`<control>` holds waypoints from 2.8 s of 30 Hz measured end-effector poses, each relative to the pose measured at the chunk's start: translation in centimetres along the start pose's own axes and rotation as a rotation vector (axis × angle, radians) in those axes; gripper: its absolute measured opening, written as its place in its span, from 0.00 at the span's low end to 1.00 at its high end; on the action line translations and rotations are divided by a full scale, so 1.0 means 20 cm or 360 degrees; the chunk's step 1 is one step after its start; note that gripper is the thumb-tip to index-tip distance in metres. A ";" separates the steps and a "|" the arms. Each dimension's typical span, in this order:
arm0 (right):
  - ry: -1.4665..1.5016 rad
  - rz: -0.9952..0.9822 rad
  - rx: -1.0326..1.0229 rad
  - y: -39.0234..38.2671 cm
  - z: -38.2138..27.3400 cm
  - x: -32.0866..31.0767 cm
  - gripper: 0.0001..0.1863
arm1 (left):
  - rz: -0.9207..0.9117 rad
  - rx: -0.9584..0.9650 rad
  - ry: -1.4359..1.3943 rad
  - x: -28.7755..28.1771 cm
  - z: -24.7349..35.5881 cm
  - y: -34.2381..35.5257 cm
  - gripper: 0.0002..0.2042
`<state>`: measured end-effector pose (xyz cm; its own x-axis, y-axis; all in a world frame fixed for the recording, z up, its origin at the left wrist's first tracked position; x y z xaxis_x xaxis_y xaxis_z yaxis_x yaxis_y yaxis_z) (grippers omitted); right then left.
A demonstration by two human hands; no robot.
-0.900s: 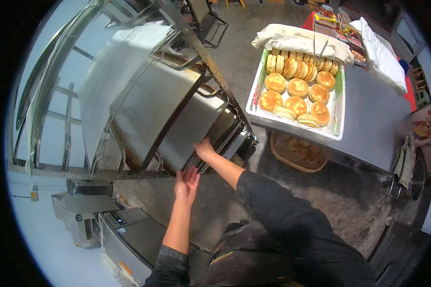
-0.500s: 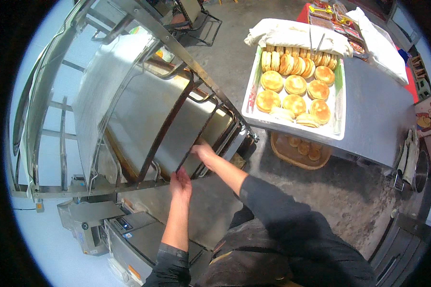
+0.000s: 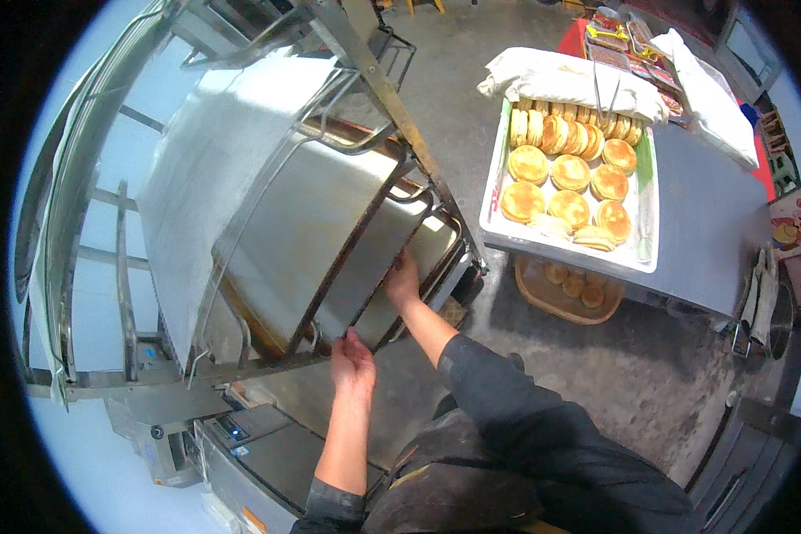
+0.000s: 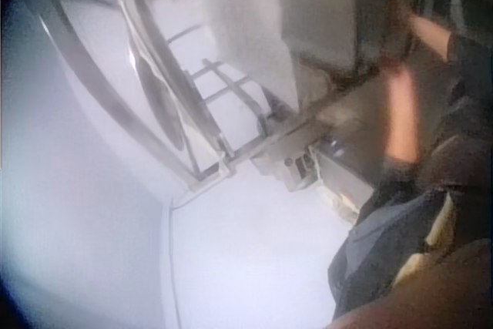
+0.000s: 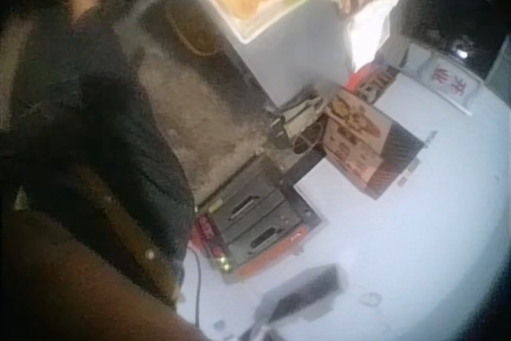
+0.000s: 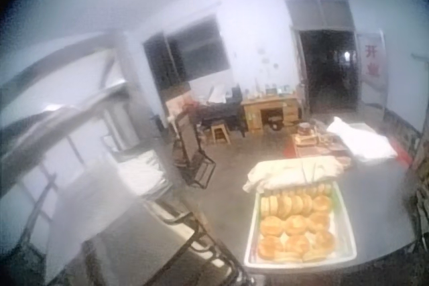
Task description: The person retrieves dough from a proofer, kneads it on a stainless steel table, and handles various ingredients including a yellow liquid and green herbs. They also move a metal rack and cover a pot with a lid.
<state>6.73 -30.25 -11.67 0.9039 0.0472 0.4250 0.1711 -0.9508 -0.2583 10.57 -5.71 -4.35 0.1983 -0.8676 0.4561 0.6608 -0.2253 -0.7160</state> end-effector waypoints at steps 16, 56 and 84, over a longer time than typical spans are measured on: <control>0.0702 0.0115 0.0566 0.05 0.20 0.07 0.20 | 0.0169 -0.0233 -0.0096 -0.07 0.00 0.00 0.13; -0.0612 0.0276 0.0042 -0.40 -0.30 -0.24 0.25 | 0.0153 -0.0244 -0.0074 -0.03 -0.02 0.06 0.13; -0.0148 -0.0894 0.0505 -0.70 -1.16 -0.75 0.36 | -0.1043 -0.0133 0.0816 0.21 -0.36 -0.58 0.36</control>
<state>-18.31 -24.72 5.73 0.6710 0.5507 0.4965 0.7220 -0.6379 -0.2682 -1.49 -9.96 1.93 -0.5746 -0.6391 0.5113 0.4680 -0.7691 -0.4354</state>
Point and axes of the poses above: each hand's wrist, its own y-axis towards the middle knuckle, its own x-axis out of the palm, z = x × y, the point moved 10 cm from there along y, towards the middle knuckle, and after that the axes turned 5 degrees about z, right-handed, at the moved point
